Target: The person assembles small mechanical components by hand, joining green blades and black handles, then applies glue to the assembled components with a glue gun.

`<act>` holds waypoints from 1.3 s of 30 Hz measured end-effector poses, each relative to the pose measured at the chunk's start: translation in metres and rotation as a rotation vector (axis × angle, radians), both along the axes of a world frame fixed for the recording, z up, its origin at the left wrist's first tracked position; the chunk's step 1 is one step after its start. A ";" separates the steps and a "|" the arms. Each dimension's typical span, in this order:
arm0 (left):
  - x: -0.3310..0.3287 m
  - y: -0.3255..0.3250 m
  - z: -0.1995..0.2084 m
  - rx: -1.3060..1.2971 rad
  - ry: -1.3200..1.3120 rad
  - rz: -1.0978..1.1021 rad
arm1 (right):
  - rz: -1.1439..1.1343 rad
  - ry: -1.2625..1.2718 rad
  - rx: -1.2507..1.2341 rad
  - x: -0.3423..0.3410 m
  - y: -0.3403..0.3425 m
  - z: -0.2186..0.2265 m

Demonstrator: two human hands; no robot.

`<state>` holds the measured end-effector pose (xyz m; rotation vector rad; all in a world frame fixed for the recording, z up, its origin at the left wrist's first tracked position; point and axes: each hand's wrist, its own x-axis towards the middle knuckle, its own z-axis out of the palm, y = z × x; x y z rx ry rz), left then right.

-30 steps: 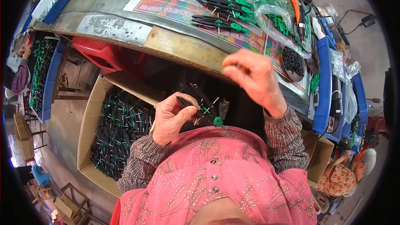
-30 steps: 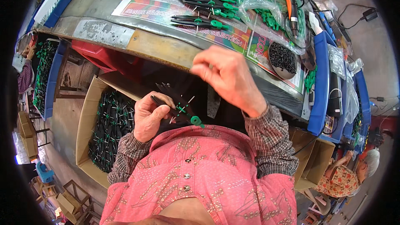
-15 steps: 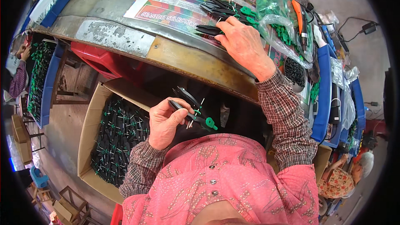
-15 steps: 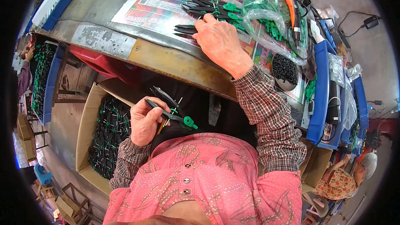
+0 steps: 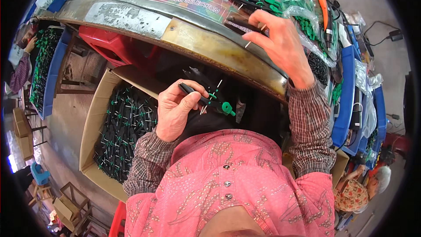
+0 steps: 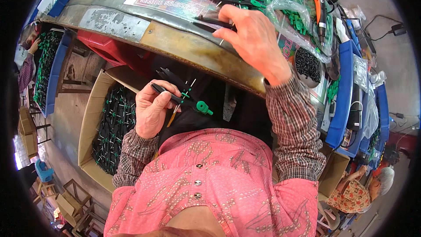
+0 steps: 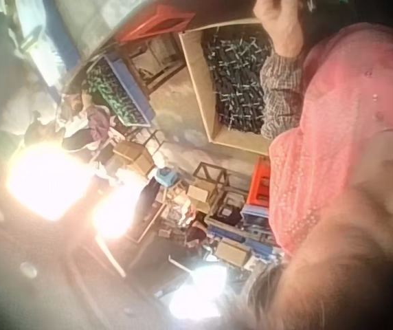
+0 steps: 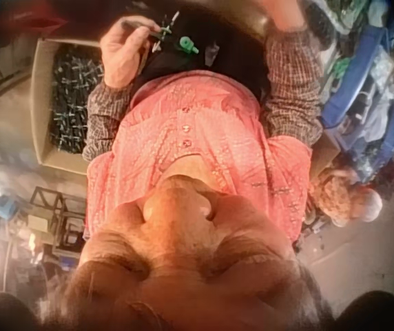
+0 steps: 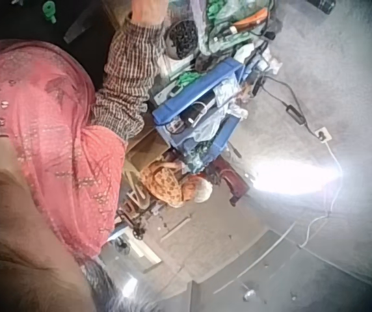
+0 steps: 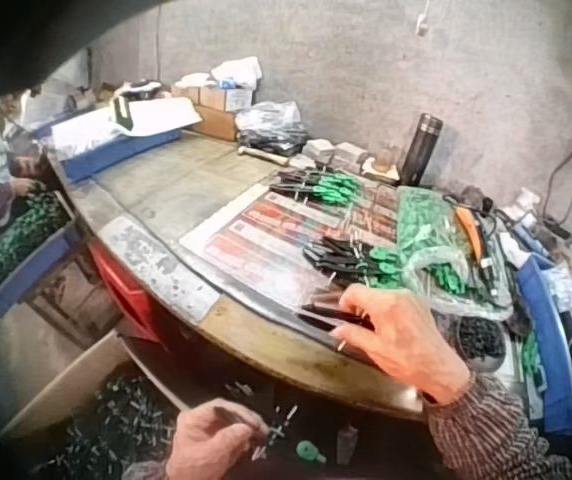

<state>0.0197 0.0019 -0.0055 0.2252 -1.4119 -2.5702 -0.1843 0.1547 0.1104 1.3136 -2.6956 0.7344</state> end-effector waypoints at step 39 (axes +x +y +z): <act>0.016 0.042 0.012 -0.137 0.004 -0.080 | 0.001 -0.959 -0.395 0.115 0.057 -0.057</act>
